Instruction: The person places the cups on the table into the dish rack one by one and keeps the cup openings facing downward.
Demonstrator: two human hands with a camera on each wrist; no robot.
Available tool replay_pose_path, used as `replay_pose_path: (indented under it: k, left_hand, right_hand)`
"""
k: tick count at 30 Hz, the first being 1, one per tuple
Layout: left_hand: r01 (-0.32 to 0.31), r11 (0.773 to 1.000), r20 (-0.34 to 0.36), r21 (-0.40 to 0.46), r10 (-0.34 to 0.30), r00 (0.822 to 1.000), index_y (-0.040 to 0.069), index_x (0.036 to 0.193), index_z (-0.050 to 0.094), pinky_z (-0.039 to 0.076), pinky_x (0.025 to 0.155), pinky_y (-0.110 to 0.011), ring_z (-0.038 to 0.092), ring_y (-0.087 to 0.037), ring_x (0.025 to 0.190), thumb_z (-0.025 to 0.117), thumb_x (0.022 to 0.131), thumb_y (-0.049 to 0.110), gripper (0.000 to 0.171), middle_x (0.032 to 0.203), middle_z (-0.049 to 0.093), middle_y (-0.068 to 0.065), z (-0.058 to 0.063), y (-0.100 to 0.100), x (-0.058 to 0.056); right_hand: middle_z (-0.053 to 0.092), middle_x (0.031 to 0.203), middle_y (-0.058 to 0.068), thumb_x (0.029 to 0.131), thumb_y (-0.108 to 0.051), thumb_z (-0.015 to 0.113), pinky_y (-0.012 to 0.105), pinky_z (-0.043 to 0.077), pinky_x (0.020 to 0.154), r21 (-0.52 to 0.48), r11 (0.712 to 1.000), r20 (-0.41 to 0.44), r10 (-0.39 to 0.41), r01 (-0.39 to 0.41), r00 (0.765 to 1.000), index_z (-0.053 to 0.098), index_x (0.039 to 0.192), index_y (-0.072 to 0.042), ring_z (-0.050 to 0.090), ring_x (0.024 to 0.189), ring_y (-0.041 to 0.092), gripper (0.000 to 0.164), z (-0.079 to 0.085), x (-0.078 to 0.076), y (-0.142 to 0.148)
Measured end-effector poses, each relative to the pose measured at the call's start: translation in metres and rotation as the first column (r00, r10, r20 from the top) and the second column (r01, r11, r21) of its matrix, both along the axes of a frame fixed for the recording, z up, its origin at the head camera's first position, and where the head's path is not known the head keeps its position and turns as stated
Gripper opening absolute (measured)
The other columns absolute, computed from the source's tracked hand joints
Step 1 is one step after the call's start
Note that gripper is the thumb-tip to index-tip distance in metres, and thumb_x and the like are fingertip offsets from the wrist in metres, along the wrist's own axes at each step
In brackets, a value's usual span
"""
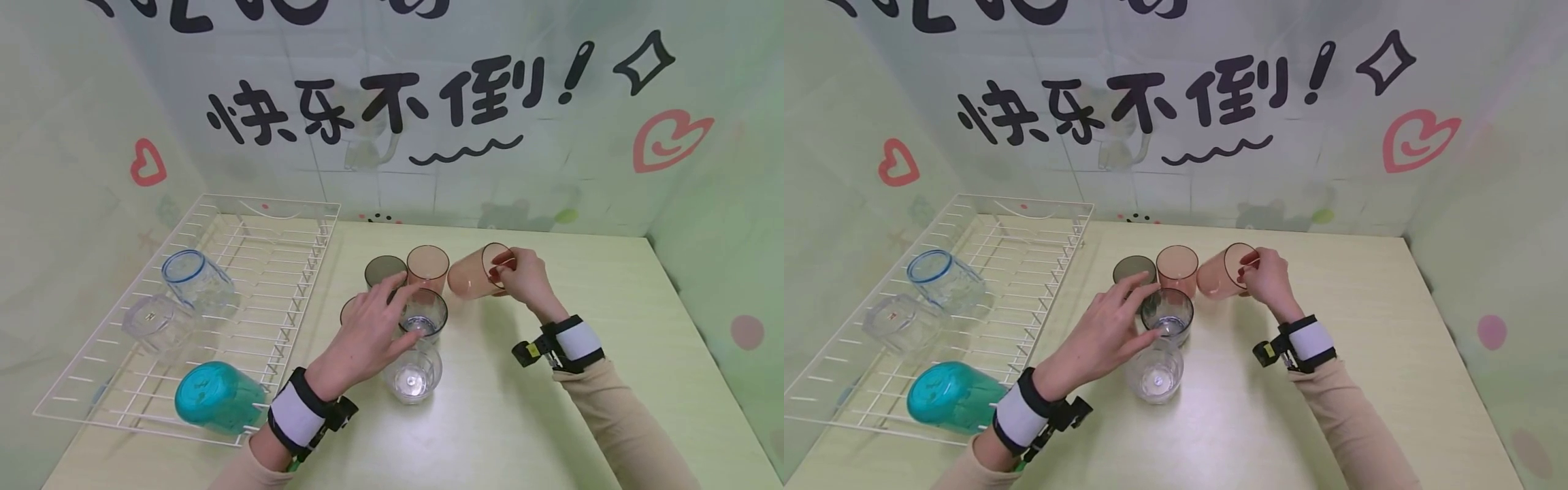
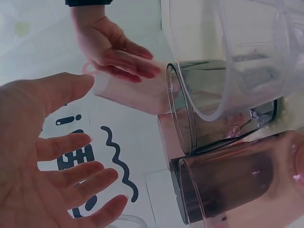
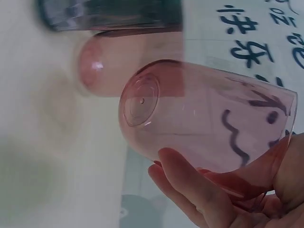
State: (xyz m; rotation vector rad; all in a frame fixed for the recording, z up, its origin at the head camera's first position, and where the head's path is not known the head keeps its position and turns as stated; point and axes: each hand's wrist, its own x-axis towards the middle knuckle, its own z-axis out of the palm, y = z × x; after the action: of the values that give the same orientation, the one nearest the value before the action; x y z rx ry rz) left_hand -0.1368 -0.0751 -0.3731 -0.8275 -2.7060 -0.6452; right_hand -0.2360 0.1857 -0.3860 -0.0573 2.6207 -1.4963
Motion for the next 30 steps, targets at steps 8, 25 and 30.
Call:
replay_pose_path:
  k: [8, 25, 30]
  left_hand:
    - [-0.015, 0.999, 0.001, 0.041, 0.015, 1.000, 0.003, 0.140, 0.044, 0.046, 0.082, -0.048, 0.048, -0.036, 0.125, 0.079, 0.086, 0.025, 0.068, 0.142, 0.042, -0.023, 0.001, 0.000, -0.001]
    - [0.097, 0.953, -0.197, 0.288, -0.040, 0.980, -0.008, 0.145, 0.028, 0.041, 0.100, -0.052, 0.037, -0.034, 0.134, 0.085, 0.079, 0.023, 0.093, 0.146, 0.035, -0.027, 0.006, 0.004, -0.010]
    - [0.166, 0.929, -0.223, 0.332, -0.094, 0.970, -0.009, 0.145, 0.028, 0.035, 0.107, -0.043, 0.034, -0.033, 0.137, 0.087, 0.075, 0.020, 0.095, 0.147, 0.032, -0.027, 0.008, 0.006, -0.011]
  right_hand:
    - [0.059, 0.113, 0.039, 0.099, 0.007, 0.043, 0.030, 0.057, 0.070, -0.156, 0.987, -0.032, 0.028, -0.033, 0.999, 0.045, 0.121, 0.020, 0.068, 0.087, 0.017, 0.026, 0.031, 0.006, 0.007]
    - [0.067, 0.111, 0.026, 0.101, 0.002, 0.048, 0.036, 0.055, 0.080, -0.426, 0.872, 0.006, 0.271, -0.242, 0.963, 0.049, 0.122, 0.019, 0.070, 0.092, 0.018, 0.027, 0.048, 0.026, -0.018]
    - [0.067, 0.111, 0.024, 0.100, 0.004, 0.048, 0.041, 0.055, 0.080, -0.506, 0.804, 0.021, 0.376, -0.314, 0.927, 0.046, 0.124, 0.022, 0.070, 0.095, 0.022, 0.030, 0.044, 0.030, -0.026]
